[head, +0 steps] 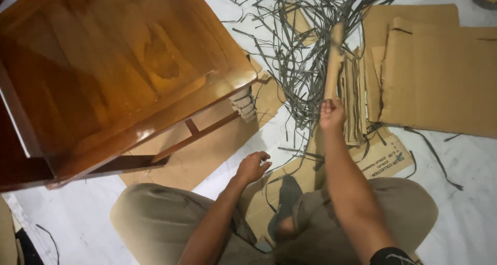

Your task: Wrapping a wooden table with cardboard and securing it with plastic straps.

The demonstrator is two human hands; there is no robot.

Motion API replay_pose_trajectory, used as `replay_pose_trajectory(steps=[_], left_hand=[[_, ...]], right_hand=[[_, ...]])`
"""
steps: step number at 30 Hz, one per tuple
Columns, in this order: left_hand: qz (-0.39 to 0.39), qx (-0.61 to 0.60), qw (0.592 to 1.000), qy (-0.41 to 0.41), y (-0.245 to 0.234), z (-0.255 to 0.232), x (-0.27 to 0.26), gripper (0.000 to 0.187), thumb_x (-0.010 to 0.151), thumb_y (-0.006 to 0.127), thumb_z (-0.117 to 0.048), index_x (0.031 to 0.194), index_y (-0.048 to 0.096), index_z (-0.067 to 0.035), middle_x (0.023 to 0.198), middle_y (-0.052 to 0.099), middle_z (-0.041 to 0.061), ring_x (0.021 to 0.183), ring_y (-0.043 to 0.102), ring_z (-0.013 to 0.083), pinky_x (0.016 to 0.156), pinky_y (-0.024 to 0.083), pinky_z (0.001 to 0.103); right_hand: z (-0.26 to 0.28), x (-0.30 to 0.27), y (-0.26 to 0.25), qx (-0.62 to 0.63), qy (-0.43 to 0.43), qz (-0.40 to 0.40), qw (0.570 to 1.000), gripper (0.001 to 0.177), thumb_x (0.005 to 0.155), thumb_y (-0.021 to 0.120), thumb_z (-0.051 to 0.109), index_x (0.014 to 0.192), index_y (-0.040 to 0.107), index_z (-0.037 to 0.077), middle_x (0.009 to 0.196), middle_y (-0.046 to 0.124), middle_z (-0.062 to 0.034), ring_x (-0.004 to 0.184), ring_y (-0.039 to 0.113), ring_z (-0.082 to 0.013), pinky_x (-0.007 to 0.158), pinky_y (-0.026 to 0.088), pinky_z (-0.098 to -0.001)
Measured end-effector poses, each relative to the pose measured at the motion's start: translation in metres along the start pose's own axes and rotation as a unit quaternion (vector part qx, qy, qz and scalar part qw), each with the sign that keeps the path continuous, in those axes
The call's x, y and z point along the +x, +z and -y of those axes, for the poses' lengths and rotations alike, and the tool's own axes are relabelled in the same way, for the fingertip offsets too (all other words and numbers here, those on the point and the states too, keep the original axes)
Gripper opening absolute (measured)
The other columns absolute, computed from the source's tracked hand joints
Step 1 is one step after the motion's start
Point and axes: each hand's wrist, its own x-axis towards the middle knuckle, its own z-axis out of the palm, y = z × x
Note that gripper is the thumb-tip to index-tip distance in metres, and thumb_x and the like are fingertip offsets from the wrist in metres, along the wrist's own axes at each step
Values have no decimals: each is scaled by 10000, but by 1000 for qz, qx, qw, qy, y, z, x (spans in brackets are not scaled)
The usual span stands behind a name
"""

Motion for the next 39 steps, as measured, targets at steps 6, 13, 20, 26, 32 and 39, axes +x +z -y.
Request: replay_pose_trajectory(steps=[6, 13, 20, 26, 32, 39], left_hand=[[-39, -25, 999, -9, -6, -1, -23, 300, 946, 659, -308, 1223, 701, -200, 1159, 745, 83, 1144, 703, 295, 984, 560, 499], [-120, -111, 987, 4, -12, 9, -40, 293, 942, 676, -352, 1185, 736, -199, 1138, 763, 95, 1091, 726, 315, 977, 566, 500], [-181, -202, 962, 23, -25, 9, -43, 362, 963, 658, -381, 1249, 717, -168, 1179, 756, 145, 1154, 693, 363, 1014, 529, 528], [-204, -278, 933, 101, -53, -24, -68, 635, 896, 778, -362, 1417, 556, -72, 1333, 659, 231, 1291, 584, 445, 1073, 479, 574], [-221, -346, 902, 134, -37, -12, -69, 656, 804, 876, -223, 1334, 571, 14, 1251, 674, 269, 1256, 602, 455, 1057, 499, 541], [-351, -573, 738, -60, 2, 83, -28, 627, 889, 819, -175, 1396, 550, 77, 1225, 692, 238, 1049, 702, 311, 870, 602, 448]], right_hand=[[-46, 8, -36, 189, 81, -67, 976, 93, 981, 625, 30, 895, 658, 27, 887, 682, -114, 875, 686, -257, 863, 613, -372], [-107, -53, -54, 203, 139, 12, 969, 80, 863, 707, -60, 834, 690, 13, 840, 701, -152, 792, 651, -281, 831, 598, -392], [-154, -111, -82, 87, 208, 45, 973, 155, 865, 658, -17, 910, 739, 108, 971, 729, -161, 862, 657, -314, 850, 552, -461], [-155, -168, -57, -120, 223, 113, 961, 226, 859, 606, 35, 958, 727, 197, 911, 748, -39, 804, 667, -211, 784, 523, -385], [-193, -123, -95, -468, 79, 1, 880, 314, 1040, 436, 138, 1019, 729, 247, 919, 645, -12, 811, 621, -182, 776, 507, -316], [-176, -185, -10, -448, -116, 18, 886, 182, 967, 632, 65, 1104, 725, 141, 959, 579, 38, 896, 498, -96, 820, 416, -232]])
